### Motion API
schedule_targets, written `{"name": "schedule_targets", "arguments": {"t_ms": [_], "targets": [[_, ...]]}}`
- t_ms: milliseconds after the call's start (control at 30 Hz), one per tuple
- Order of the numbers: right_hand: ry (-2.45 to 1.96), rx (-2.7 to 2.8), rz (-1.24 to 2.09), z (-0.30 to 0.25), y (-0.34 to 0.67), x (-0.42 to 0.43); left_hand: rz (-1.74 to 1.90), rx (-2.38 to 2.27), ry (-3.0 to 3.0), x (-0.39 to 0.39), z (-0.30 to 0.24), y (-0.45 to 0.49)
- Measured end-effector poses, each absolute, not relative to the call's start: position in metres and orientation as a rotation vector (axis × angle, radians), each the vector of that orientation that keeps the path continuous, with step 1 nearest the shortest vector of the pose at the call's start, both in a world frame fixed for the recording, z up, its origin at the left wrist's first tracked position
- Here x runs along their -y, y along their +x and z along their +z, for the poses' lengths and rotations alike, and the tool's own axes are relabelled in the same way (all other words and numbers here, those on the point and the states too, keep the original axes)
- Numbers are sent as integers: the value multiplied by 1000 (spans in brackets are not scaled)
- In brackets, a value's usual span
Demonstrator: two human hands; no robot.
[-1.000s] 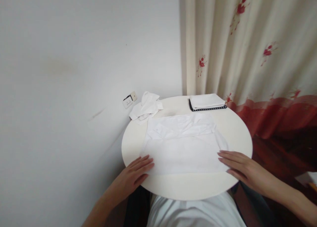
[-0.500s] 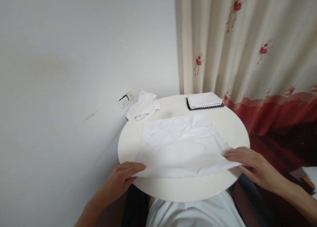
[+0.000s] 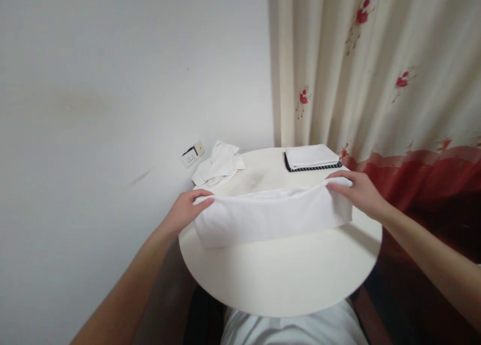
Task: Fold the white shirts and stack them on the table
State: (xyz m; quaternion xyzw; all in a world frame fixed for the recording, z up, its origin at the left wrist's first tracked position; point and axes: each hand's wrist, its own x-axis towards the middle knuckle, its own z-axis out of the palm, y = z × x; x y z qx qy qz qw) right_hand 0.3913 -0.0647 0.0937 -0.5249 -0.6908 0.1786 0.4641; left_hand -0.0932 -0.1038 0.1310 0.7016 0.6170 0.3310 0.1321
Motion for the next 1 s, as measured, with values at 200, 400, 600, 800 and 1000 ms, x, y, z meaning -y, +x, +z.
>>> {"name": "schedule_targets", "arguments": {"t_ms": [200, 400, 600, 800, 1000], "targets": [[-1465, 1519, 791, 60, 365, -12, 862, -1803, 1843, 33, 83, -103], [-1642, 1500, 962, 27, 360, -35, 761, -1785, 1801, 9, 51, -111], [-1585, 1558, 833, 34, 365, -45, 763, -1785, 1873, -4, 61, -116], [-1724, 1682, 599, 15, 359, -54, 624, -1900, 1971, -17, 41, -111], [-1807, 1748, 589, 10, 361, -58, 491, -2025, 2115, -26, 32, -109]]}}
